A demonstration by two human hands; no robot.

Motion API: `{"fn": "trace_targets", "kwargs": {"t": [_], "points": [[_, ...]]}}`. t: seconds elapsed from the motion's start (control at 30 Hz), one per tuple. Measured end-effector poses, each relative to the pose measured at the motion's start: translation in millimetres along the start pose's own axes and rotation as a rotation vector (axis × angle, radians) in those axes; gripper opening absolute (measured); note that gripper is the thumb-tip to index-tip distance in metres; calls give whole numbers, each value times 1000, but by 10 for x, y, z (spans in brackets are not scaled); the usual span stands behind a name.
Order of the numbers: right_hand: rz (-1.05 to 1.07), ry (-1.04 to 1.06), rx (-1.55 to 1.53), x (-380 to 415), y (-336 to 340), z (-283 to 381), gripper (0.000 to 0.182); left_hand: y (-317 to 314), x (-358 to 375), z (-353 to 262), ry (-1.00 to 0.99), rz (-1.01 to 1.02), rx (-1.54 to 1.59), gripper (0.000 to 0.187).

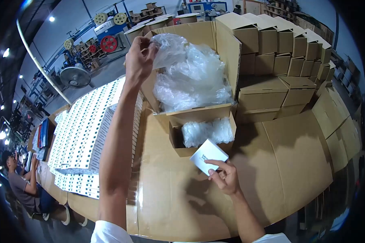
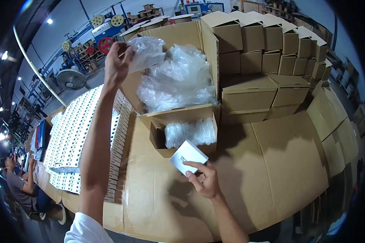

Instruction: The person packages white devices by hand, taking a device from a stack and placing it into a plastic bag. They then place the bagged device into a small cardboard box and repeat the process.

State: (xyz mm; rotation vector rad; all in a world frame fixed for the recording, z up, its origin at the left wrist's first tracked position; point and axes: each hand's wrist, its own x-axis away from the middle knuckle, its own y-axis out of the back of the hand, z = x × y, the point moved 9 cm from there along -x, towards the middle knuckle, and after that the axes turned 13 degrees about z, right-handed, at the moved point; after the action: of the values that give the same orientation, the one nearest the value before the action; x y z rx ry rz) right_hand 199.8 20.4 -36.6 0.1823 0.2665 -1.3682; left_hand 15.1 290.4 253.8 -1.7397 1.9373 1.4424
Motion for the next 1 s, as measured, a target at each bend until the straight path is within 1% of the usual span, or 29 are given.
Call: {"fn": "trace_targets", "kwargs": {"t": [0.07,0.17,0.2,0.27,0.33,0.37,0.4,0.47,0.53,0.57,0.67,0.7,0.8,0.83,0.93,0.97,1.0], "points": [[23,6,-25,19,2,86,33,122,252,-86,-20,-11,107,20],[-25,103,-32,53,34,295,41,240,871,-376,-9,-8,282,15],[-32,129,26,66,41,364,43,257,1095,-400,36,-13,338,14],[-47,180,144,69,44,521,44,206,1524,-386,76,64,347,12],[-125,238,103,29,-27,778,56,39,1974,-465,167,167,493,11],[-93,189,131,3,-76,802,62,-71,2188,-481,139,228,500,10],[-62,146,162,-24,-115,818,67,-205,2398,-450,198,302,529,10],[-59,28,201,-24,-207,672,53,-428,2752,-449,328,407,636,10],[-84,-51,230,-28,-260,416,42,-547,2928,-453,333,418,597,13],[-63,-166,239,10,-272,311,25,-518,2994,-418,395,382,513,17],[-168,-235,126,75,-224,21,20,-519,3271,-246,389,258,510,26],[-180,-227,92,75,-237,-11,21,-555,3287,-290,313,248,486,33],[-180,-179,97,79,-301,-72,23,-604,3261,-507,48,273,73,38],[-161,-218,91,83,-339,-18,20,-646,3267,-436,43,251,95,27],[-155,-186,96,112,-305,-63,17,-864,3397,76,479,263,721,16],[-174,-183,97,134,-261,-145,16,-833,3381,132,500,224,772,12],[-186,-197,51,155,-249,-209,16,-788,3354,135,506,189,706,13]]}}
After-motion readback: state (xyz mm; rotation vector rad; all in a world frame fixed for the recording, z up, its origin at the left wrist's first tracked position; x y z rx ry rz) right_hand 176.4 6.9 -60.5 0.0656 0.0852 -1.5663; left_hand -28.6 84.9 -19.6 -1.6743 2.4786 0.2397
